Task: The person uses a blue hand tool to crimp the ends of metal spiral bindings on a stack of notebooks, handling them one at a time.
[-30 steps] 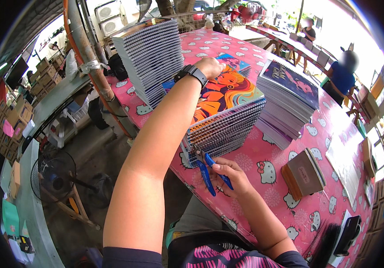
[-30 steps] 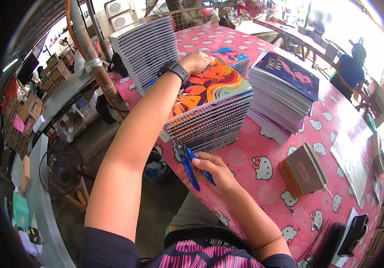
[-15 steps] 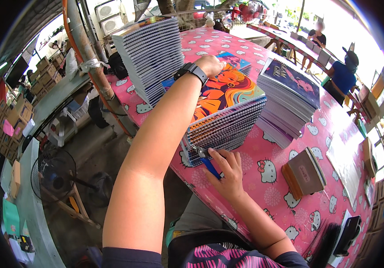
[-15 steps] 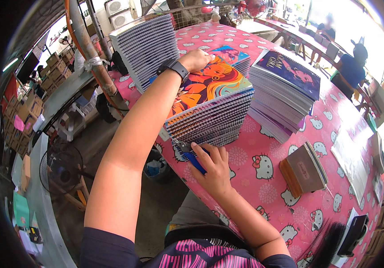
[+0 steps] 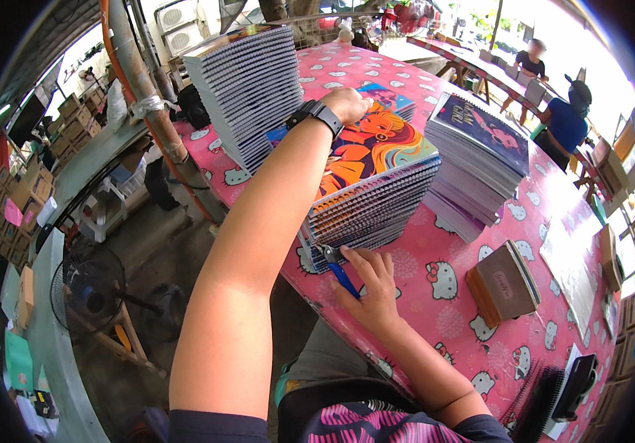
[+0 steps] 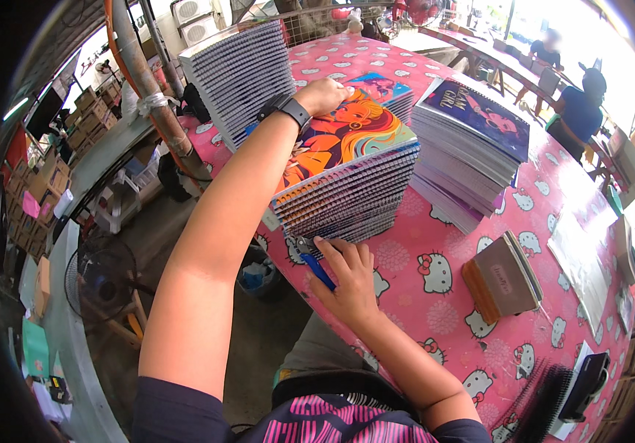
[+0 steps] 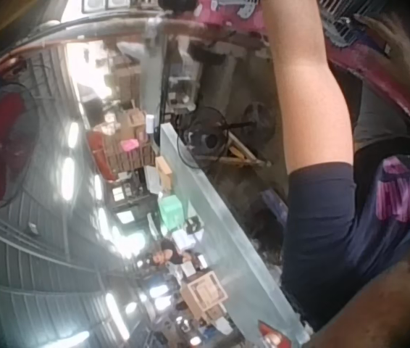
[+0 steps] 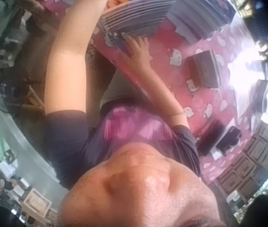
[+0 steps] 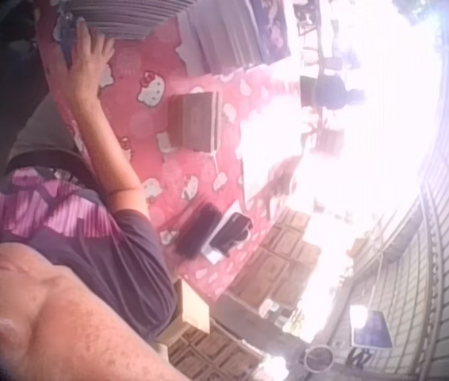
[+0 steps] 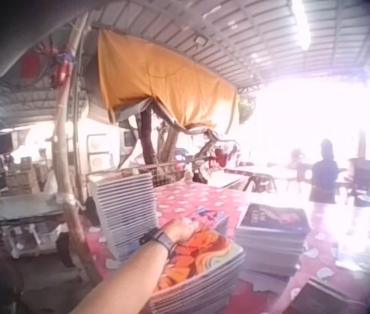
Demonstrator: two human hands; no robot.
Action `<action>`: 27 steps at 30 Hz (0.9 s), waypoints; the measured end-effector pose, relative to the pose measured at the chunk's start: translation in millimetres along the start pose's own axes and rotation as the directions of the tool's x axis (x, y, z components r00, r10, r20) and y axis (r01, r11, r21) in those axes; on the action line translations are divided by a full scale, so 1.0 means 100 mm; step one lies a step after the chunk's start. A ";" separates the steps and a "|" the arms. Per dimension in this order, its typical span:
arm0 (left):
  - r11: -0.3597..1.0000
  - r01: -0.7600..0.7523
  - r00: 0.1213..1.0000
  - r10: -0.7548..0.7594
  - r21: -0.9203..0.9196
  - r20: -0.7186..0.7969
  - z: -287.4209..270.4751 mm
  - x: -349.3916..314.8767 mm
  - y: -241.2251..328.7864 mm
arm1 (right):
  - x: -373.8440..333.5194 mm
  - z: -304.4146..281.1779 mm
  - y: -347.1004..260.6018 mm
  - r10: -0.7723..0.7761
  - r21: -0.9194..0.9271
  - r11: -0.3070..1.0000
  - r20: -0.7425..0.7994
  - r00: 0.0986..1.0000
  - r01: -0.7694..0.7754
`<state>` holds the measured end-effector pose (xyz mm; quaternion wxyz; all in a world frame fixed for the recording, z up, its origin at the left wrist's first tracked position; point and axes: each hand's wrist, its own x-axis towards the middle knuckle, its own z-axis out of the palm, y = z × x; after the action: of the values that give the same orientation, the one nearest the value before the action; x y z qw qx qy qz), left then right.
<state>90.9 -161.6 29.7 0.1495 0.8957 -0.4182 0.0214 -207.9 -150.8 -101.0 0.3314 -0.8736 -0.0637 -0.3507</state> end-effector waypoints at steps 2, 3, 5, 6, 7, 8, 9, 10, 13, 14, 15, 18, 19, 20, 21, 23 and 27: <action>0.998 0.016 1.000 -0.015 -0.054 0.019 -0.01 -0.03 0.11 | -0.02 0.00 0.05 -0.005 -0.055 0.999 -0.018 1.000 0.004; 0.999 0.013 1.000 -0.013 -0.048 0.010 -0.01 -0.04 0.09 | -0.02 0.01 0.04 -0.019 -0.041 0.999 -0.035 0.999 0.018; 0.999 0.008 1.000 -0.008 -0.035 -0.008 -0.03 -0.05 0.05 | -0.02 0.02 0.03 -0.047 -0.015 0.999 -0.069 0.996 0.046; 0.999 -0.009 1.000 0.008 -0.032 -0.024 -0.03 -0.07 0.07 | -0.02 0.02 0.03 -0.037 -0.043 0.998 -0.063 0.997 0.035; 0.999 -0.025 0.999 0.024 -0.028 -0.039 -0.03 -0.09 0.09 | -0.02 0.01 0.03 -0.027 -0.072 0.997 -0.056 0.998 0.023; 0.999 -0.042 0.998 0.041 -0.025 -0.053 -0.03 -0.10 0.12 | -0.01 0.00 0.04 -0.016 -0.101 0.995 -0.050 0.999 0.011; 0.999 -0.025 0.999 0.023 -0.048 -0.047 -0.02 -0.09 0.11 | -0.01 0.01 0.06 -0.037 -0.112 0.993 -0.051 0.998 0.031; 0.997 -0.009 0.999 0.006 -0.071 -0.040 -0.01 -0.08 0.11 | -0.01 0.03 0.09 -0.057 -0.124 0.991 -0.053 0.997 0.050; 0.999 -0.033 0.998 0.033 -0.001 -0.058 0.02 -0.02 0.04 | -0.01 0.06 0.13 0.038 0.161 0.986 0.029 0.999 -0.042; 0.998 -0.051 0.996 0.055 0.046 -0.070 0.03 0.01 0.00 | 0.00 0.07 0.12 0.083 0.301 0.948 0.083 0.993 -0.105; 0.993 -0.082 0.995 0.086 0.088 -0.043 0.03 0.01 0.00 | 0.00 0.03 0.11 0.185 0.363 0.899 0.197 0.963 -0.247; 0.977 -0.137 0.991 0.134 0.165 0.027 -0.01 -0.02 0.02 | 0.02 -0.07 0.06 0.266 0.383 0.847 0.295 0.918 -0.369; 0.978 -0.130 0.991 0.125 0.161 0.039 -0.03 -0.04 0.07 | 0.03 -0.07 0.07 0.168 0.307 0.928 0.160 0.973 -0.211; 0.980 -0.123 0.992 0.117 0.157 0.051 -0.05 -0.06 0.12 | 0.03 -0.07 0.08 0.049 0.205 0.977 0.035 0.998 -0.055; 0.981 -0.120 0.992 0.114 0.155 0.051 -0.06 -0.09 0.13 | 0.03 -0.06 0.08 0.030 0.144 0.989 0.016 0.999 -0.032; 0.982 -0.116 0.993 0.110 0.151 0.049 -0.10 -0.12 0.16 | 0.01 -0.04 0.08 -0.008 0.018 1.000 -0.018 1.000 0.008; 0.988 -0.083 0.996 0.080 0.134 0.029 -0.07 -0.09 0.09 | 0.01 0.05 0.09 -0.033 -0.045 0.999 -0.033 0.999 0.031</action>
<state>78.7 -158.0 36.9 0.0828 0.8861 -0.4538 0.0453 -200.8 -155.1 -108.0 0.3072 -0.8737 -0.0642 -0.3718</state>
